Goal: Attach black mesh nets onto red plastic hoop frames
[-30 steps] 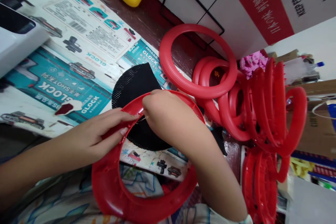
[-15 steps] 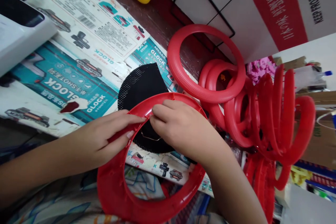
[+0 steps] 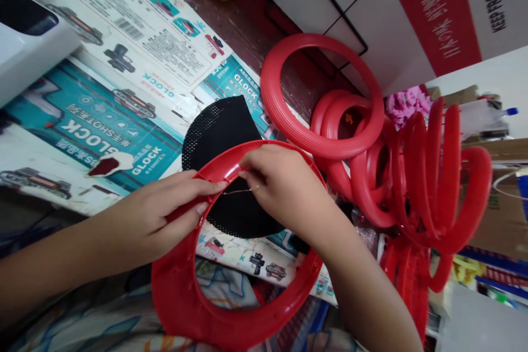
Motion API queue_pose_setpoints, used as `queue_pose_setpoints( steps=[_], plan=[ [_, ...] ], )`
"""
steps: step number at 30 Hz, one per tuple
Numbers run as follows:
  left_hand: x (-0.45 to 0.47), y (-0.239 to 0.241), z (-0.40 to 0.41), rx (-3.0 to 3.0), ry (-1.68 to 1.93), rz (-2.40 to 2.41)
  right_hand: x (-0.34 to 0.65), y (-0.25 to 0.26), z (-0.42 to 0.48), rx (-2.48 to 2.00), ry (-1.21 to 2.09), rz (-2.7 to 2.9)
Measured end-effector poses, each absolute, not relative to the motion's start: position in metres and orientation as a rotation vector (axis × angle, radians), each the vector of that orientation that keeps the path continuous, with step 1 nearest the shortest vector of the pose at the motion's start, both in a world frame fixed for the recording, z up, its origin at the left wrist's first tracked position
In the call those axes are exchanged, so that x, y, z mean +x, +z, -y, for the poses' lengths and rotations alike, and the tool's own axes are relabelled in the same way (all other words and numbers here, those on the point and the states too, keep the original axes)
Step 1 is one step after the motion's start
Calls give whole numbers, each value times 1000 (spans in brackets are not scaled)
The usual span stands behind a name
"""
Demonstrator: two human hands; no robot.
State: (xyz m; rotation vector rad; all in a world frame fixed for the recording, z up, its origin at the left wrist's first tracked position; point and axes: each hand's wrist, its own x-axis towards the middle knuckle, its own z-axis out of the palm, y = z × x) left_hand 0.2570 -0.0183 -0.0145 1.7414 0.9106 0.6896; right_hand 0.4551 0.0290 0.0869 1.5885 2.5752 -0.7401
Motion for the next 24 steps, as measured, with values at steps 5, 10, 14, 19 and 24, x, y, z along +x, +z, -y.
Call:
queue_pose_setpoints(
  steps=[5, 10, 14, 19, 24],
  plan=[
    [259, -16, 18, 1771, 716, -926, 449, 85, -29, 1982, -920, -2426],
    [257, -17, 19, 1818, 735, -935, 450, 91, -32, 1420, -792, -2633],
    [258, -18, 21, 1830, 779, -941, 462, 89, -32, 1138, -644, -2737],
    [260, -17, 22, 1809, 753, -929, 465, 87, -29, 953, -459, -2763],
    [259, -14, 22, 1830, 723, -932, 453, 89, -25, 934, -288, -2666]
  ],
)
